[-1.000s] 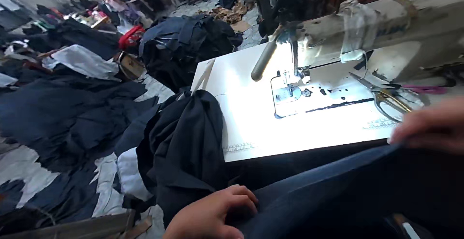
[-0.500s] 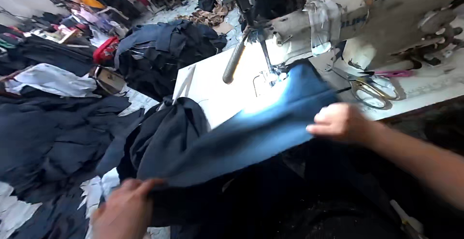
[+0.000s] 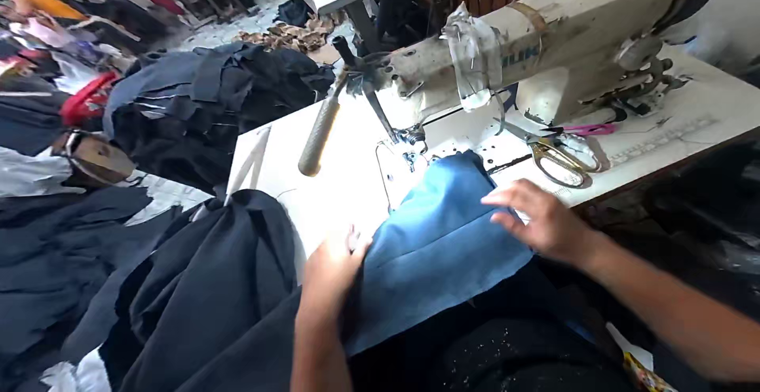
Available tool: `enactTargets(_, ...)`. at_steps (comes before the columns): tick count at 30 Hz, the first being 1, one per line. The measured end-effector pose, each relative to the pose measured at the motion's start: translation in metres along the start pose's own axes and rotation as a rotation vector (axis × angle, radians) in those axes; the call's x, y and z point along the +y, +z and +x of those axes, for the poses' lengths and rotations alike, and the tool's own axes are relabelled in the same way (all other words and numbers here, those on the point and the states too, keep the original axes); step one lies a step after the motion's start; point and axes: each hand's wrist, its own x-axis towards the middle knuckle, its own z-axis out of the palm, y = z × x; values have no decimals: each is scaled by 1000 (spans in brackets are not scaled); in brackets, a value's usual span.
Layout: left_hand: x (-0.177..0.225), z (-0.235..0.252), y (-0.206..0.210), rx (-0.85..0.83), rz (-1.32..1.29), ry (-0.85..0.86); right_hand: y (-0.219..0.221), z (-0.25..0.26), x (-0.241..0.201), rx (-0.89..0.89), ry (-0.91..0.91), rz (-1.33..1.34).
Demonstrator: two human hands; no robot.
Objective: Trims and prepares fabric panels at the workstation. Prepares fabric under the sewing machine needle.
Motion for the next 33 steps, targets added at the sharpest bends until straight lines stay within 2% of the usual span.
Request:
enactTargets(2,-8,5,-3,-222,-12,20,32,-5,-16,-149,-7,80)
enactTargets(4,-7,2,1,-376,-75,97,51,-3,-22,-362,62,27)
enactTargets(6,-8,-5,4,-427,-171,154,56,3,-23,-526,140,-50)
enactTargets(8,6,-15,-15,-409,-230,79,55,6,-22,-537,156,-72)
enactTargets(9,17,-20,-27,-317,-174,90,55,5,-22,-500,150,-76)
enactTargets(10,27,-25,-36,-141,-48,161,56,4,-21,-464,148,-74)
enactTargets(12,38,-31,-40,394,253,447,59,4,-19,-383,139,-83)
enactTargets(13,44,-33,-40,600,339,555,60,5,-19,-362,141,-89)
enactTargets(14,45,-31,-35,710,369,622,61,6,-17,-355,144,-103)
enactTargets(15,41,-27,-25,743,387,648,61,8,-16,-382,154,-125)
enactTargets(16,32,-20,-10,716,404,624,60,9,-15,-441,173,-139)
enactTargets(17,22,-14,6,617,417,549,57,13,-14,-513,194,-136)
enactTargets(18,15,-10,17,434,387,422,54,17,-12,-586,206,-124)
enactTargets(19,14,-8,24,321,327,325,50,23,-10,-660,206,-109)
enactTargets(21,37,-16,31,361,220,334,43,35,-3,-764,185,-61)
enactTargets(22,60,-24,37,383,122,389,40,38,4,-756,164,-33)
enactTargets(24,106,-31,58,364,-64,534,27,41,22,-503,137,-17)
enactTargets(26,122,-24,83,205,-94,576,-5,42,39,-177,192,-194)
enactTargets(27,118,-17,92,130,-85,549,-29,40,43,-111,289,-301)
enactTargets(28,114,-9,96,94,-79,523,-52,37,45,-124,418,-393)
enactTargets(30,113,3,93,46,-95,502,-73,30,49,-266,672,-489)
enactTargets(33,145,15,92,15,-130,508,-68,25,56,-359,710,-552)
